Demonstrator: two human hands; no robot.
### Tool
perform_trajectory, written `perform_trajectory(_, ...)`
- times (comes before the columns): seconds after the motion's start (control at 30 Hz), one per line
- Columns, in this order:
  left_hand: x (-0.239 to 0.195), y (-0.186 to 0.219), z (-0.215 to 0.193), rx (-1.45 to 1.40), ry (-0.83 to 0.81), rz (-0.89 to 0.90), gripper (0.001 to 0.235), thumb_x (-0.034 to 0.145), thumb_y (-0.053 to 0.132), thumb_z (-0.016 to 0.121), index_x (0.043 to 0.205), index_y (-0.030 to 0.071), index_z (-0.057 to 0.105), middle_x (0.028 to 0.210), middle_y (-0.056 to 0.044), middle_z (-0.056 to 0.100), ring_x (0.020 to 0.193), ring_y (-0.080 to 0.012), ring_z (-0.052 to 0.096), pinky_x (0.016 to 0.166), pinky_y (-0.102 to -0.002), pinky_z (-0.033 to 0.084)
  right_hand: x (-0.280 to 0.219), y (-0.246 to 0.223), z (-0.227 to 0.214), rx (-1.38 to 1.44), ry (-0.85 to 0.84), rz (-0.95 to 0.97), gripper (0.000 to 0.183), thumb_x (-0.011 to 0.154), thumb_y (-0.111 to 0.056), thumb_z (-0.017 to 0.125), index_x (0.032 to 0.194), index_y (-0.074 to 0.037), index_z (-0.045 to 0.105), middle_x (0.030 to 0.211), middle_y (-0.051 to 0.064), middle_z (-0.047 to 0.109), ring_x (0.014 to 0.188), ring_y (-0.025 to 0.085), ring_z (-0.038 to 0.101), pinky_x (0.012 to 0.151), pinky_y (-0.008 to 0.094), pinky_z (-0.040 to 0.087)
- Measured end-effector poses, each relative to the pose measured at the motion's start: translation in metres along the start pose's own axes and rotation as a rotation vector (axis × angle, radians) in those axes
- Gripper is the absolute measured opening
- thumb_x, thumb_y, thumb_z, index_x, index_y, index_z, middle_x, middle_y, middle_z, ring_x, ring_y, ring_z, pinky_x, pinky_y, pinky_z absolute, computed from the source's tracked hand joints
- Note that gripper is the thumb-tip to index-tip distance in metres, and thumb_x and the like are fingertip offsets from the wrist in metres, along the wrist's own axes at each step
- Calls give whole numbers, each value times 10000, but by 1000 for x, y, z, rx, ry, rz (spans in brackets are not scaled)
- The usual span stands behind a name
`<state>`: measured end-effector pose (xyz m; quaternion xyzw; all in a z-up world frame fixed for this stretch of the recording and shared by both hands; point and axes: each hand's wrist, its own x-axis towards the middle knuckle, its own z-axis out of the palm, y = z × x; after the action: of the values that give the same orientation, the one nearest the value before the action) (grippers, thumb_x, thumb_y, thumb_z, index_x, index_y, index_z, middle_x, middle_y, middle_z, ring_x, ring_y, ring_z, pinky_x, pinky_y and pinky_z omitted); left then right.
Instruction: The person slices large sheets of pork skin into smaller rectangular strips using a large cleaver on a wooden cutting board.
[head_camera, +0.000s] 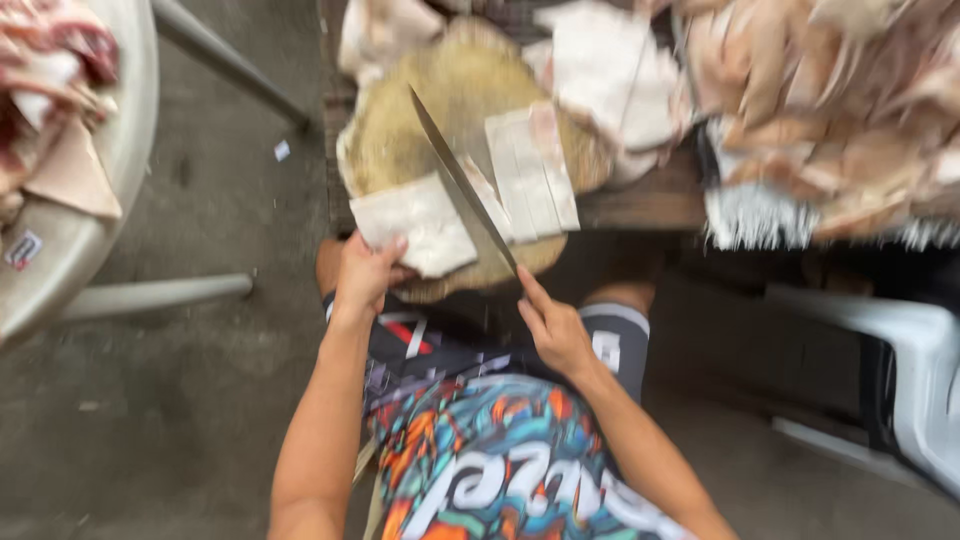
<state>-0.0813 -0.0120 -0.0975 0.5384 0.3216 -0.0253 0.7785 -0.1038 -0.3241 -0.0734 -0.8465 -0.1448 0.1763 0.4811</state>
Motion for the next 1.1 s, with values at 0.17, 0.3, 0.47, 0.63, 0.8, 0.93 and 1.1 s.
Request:
perform_trajectory(0.17,-1,-5,10,-20,-116,-130,325,997,176,581,1278,14,605,1123,-136,736,864,-233,759,654,-358,664,18,-9,-23,235,16,284,616,1022,-186,543,1615,-233,382,656,102,556,555,165,520,581,347,506)
perform_trajectory(0.3,17,5,25,75,-90,-239,354,1045,303,557,1219,11,656,1088,-120,752,857,-208,748,663,-333,658,24,-21,-28,192,-26,284,615,1014,-182,539,1604,-230,372,623,96,557,522,170,523,548,351,512)
perform_trajectory(0.47,15,0,19,129,-38,-82,260,975,155,666,1169,-18,651,1038,-124,757,816,-198,762,639,-310,635,-3,-27,-3,-33,46,-152,582,1040,-173,587,1596,-196,415,980,176,713,856,295,701,777,366,577)
perform_trajectory(0.63,6,-5,9,107,-56,-89,258,953,114,679,1157,-40,646,992,-140,754,744,-204,754,618,-304,633,5,-40,11,-105,-34,-66,573,1018,-162,599,1569,-197,444,963,193,736,880,361,718,778,394,554)
perform_trajectory(0.8,14,-6,13,109,-46,-113,254,940,102,676,1154,-30,643,964,-135,762,730,-214,751,620,-311,640,-9,-61,-36,32,-67,5,597,996,-86,612,1557,-200,439,732,128,663,570,217,608,596,329,526)
perform_trajectory(0.93,1,-17,4,97,-87,-89,246,956,101,680,1157,-37,644,963,-144,758,737,-203,738,635,-295,638,-40,-71,-63,281,62,-542,641,1052,-12,568,1613,-210,330,755,33,615,604,106,556,587,244,518)
perform_trajectory(1.1,9,-10,8,92,-43,-90,247,946,104,693,1150,-29,655,973,-115,759,757,-184,751,632,-294,645,-14,-49,-20,1,197,-546,683,1048,-58,580,1653,-328,415,886,148,646,707,204,647,630,278,515)
